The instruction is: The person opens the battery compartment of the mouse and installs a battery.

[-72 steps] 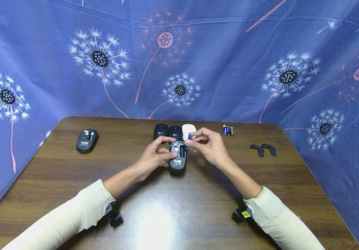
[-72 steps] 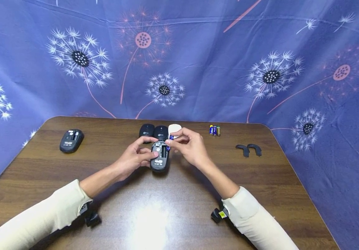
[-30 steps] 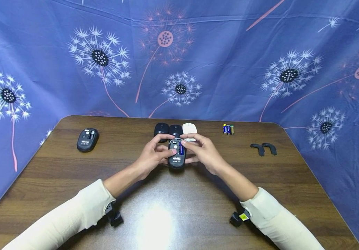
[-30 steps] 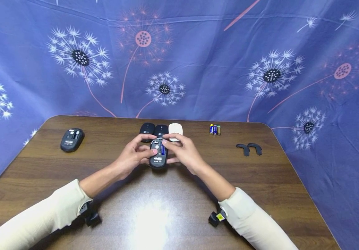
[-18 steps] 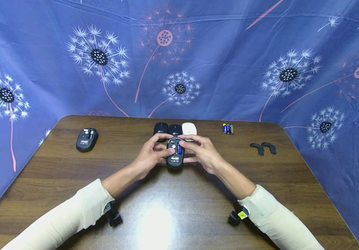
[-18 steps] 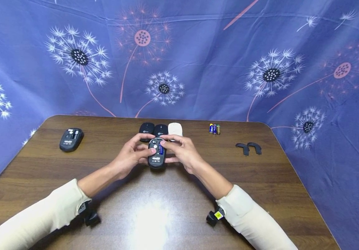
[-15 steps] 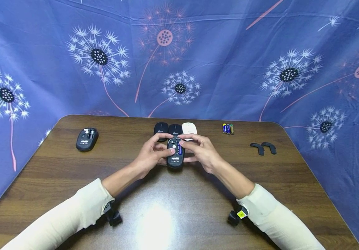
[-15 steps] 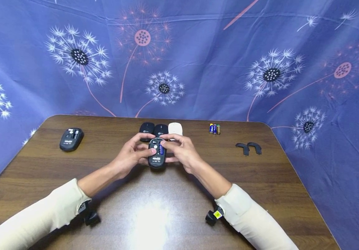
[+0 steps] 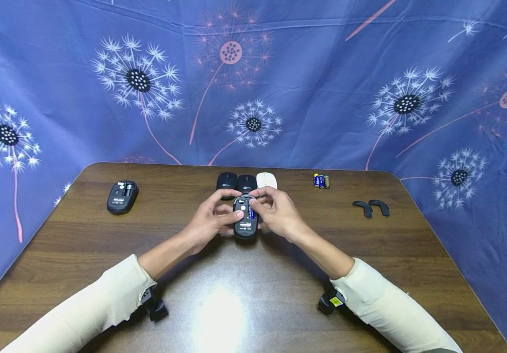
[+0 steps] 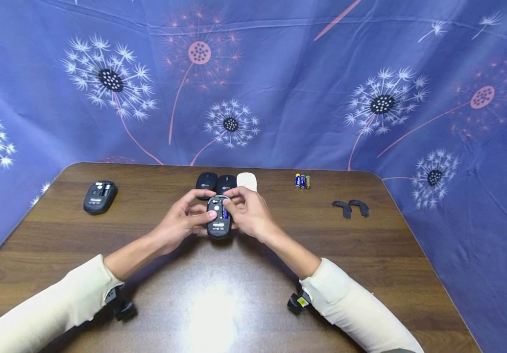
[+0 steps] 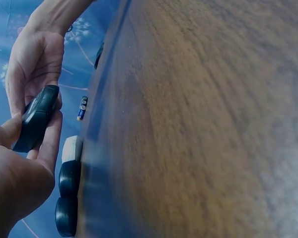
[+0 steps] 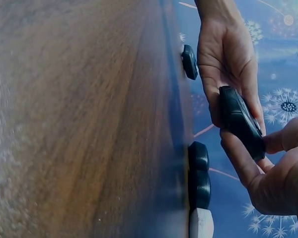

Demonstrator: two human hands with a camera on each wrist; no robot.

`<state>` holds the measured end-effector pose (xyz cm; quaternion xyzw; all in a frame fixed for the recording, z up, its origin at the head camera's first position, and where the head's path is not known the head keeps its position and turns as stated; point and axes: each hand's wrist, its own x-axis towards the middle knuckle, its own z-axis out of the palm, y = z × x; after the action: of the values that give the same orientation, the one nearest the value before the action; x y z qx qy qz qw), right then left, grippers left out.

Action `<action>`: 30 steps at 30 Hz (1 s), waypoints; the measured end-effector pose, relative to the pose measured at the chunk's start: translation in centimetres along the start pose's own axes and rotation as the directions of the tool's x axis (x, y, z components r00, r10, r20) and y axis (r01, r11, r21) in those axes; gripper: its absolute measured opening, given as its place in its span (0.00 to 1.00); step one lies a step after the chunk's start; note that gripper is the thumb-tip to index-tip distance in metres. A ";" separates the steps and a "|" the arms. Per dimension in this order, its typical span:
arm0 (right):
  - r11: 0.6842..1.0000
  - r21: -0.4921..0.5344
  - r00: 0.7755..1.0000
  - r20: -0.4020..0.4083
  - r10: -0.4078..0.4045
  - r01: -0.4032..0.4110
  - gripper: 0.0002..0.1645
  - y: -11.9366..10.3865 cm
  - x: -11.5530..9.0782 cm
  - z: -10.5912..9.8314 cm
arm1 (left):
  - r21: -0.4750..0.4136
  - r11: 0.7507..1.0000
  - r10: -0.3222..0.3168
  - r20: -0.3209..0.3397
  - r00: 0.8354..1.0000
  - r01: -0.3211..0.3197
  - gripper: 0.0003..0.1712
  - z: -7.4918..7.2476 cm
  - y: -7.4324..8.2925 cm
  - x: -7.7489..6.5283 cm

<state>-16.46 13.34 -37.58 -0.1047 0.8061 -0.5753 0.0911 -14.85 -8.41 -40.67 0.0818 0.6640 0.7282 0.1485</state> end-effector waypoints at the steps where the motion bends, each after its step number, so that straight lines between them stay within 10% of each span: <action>1: 1.000 0.008 1.000 0.001 0.006 -0.006 0.18 0.0 0.0 0.0 | 0.003 1.000 -0.001 0.002 1.000 0.001 0.33 -0.1 0.0 -0.1; 30: 0.968 0.230 0.985 0.158 0.067 -0.103 0.30 -0.4 1.2 2.9 | 0.041 0.998 -0.051 -0.100 0.994 0.055 0.36 -4.3 0.6 -1.6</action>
<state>-16.83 10.27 -38.20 -0.1009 0.7262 -0.6537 0.1874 -14.74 -13.03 -40.38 0.0312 0.6882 0.7125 0.1331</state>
